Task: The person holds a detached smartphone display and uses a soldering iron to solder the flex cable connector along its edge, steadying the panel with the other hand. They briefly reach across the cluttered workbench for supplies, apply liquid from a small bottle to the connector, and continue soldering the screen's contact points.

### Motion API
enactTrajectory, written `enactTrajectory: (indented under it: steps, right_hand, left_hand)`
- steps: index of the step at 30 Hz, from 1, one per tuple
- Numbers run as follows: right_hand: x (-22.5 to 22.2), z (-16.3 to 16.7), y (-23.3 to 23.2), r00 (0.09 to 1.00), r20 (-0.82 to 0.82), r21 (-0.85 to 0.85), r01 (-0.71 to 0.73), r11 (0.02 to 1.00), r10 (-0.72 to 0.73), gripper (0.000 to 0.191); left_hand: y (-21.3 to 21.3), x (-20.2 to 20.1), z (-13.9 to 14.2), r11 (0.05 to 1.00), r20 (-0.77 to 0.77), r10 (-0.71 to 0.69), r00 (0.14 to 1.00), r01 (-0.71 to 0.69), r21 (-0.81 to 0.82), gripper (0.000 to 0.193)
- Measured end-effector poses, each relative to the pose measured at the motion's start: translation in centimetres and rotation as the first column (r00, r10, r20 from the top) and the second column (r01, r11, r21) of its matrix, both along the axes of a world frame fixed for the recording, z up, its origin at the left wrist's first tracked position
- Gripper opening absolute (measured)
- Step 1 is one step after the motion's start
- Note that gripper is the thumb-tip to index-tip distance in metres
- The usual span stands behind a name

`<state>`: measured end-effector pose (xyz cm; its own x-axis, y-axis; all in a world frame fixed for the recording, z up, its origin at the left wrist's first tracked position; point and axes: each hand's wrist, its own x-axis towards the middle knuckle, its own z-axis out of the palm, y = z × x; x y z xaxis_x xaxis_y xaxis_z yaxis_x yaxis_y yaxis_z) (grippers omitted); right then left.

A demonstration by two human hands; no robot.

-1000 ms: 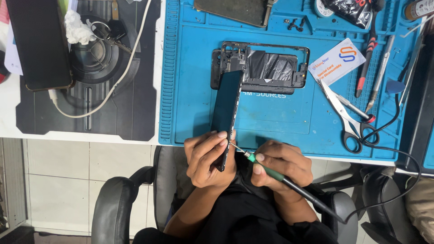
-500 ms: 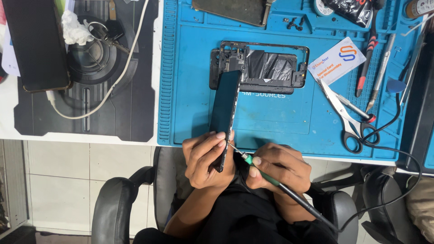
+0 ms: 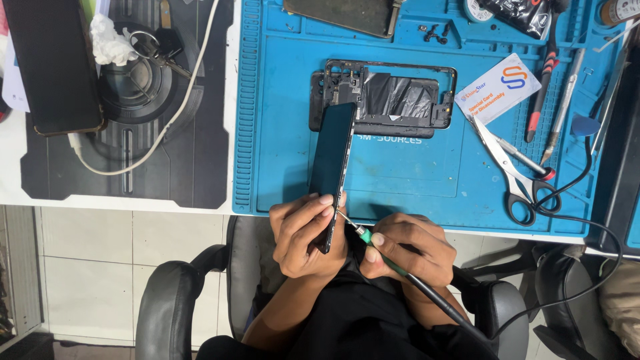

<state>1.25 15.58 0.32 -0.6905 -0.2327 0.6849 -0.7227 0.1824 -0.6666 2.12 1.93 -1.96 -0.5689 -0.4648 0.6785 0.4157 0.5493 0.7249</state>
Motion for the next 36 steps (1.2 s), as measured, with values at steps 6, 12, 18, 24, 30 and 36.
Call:
enactTrajectory:
  steps: [6,12,18,24,30,36]
  right_hand:
    - [0.23,-0.37,0.01,1.0,-0.024,0.04,0.019,0.999,-0.018,0.02]
    - [0.62,-0.41,0.11,0.999,-0.026,0.079,0.032,0.996,-0.03,0.024]
    - [0.62,-0.62,0.1,0.999,-0.043,0.076,0.006,0.997,-0.003,0.025]
    - [0.62,-0.77,0.02,0.996,-0.087,0.088,0.014,0.996,-0.007,0.024]
    - [0.74,-0.78,-0.04,0.994,-0.106,0.11,0.021,0.994,-0.009,0.027]
    - [0.85,-0.72,-0.05,0.994,-0.11,0.118,0.015,0.993,-0.002,0.028]
  left_hand:
    - [-0.09,0.08,0.09,1.0,0.01,-0.01,1.0,0.01,-0.001,0.034]
    - [-0.31,0.42,0.03,1.0,0.028,-0.023,0.999,0.023,-0.012,0.034]
    - [-0.14,0.14,-0.26,1.0,0.004,-0.003,1.0,0.003,-0.005,0.034]
    - [-0.46,0.27,0.04,1.0,0.022,-0.027,0.999,0.027,-0.009,0.031]
    - [-0.52,0.34,0.24,0.999,0.023,-0.038,0.999,0.038,-0.009,0.031]
    - [-0.47,0.32,0.26,0.999,0.025,-0.037,0.999,0.037,-0.007,0.032]
